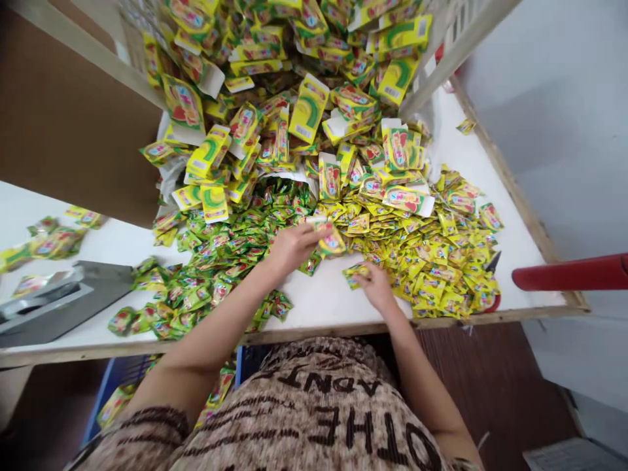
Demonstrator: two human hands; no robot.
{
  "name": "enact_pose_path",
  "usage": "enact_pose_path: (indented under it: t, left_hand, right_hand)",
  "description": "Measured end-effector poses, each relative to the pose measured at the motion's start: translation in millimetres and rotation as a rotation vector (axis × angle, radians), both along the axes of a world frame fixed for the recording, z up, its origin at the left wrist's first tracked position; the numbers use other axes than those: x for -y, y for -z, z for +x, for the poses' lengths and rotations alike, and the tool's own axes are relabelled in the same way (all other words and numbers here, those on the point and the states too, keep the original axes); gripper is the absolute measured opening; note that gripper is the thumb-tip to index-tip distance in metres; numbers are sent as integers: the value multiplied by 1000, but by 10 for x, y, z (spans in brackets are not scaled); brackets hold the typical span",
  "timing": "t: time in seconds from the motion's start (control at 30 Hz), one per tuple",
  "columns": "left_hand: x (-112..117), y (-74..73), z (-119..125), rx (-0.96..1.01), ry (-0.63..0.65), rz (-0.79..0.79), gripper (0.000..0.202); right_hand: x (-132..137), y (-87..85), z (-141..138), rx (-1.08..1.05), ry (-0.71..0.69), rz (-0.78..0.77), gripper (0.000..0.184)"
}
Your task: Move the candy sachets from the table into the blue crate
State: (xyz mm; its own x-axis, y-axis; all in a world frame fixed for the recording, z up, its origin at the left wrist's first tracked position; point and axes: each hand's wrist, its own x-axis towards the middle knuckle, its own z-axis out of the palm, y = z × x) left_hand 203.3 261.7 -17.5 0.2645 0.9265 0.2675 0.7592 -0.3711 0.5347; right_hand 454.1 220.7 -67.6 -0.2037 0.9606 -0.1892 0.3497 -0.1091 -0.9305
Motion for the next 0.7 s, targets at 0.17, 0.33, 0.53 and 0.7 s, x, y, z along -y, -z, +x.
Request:
enact_pose_path:
  t: [0.17,0.33,0.53,0.7]
  left_hand:
    - [966,379,-131,348,103,-358,46]
    - [1110,620,71,797,-133,-573,32]
    - [1189,695,283,1124,-381,-483,40]
    - [1302,640,390,1143,-330,-495,48]
  right_hand:
    - [-332,-60,-4,-88,146,116,37]
    - [-316,-2,-702,-6,-92,234,27]
    - [-210,79,-692,212,-172,175,28]
    - [-213,-335,-535,329,-489,174,24]
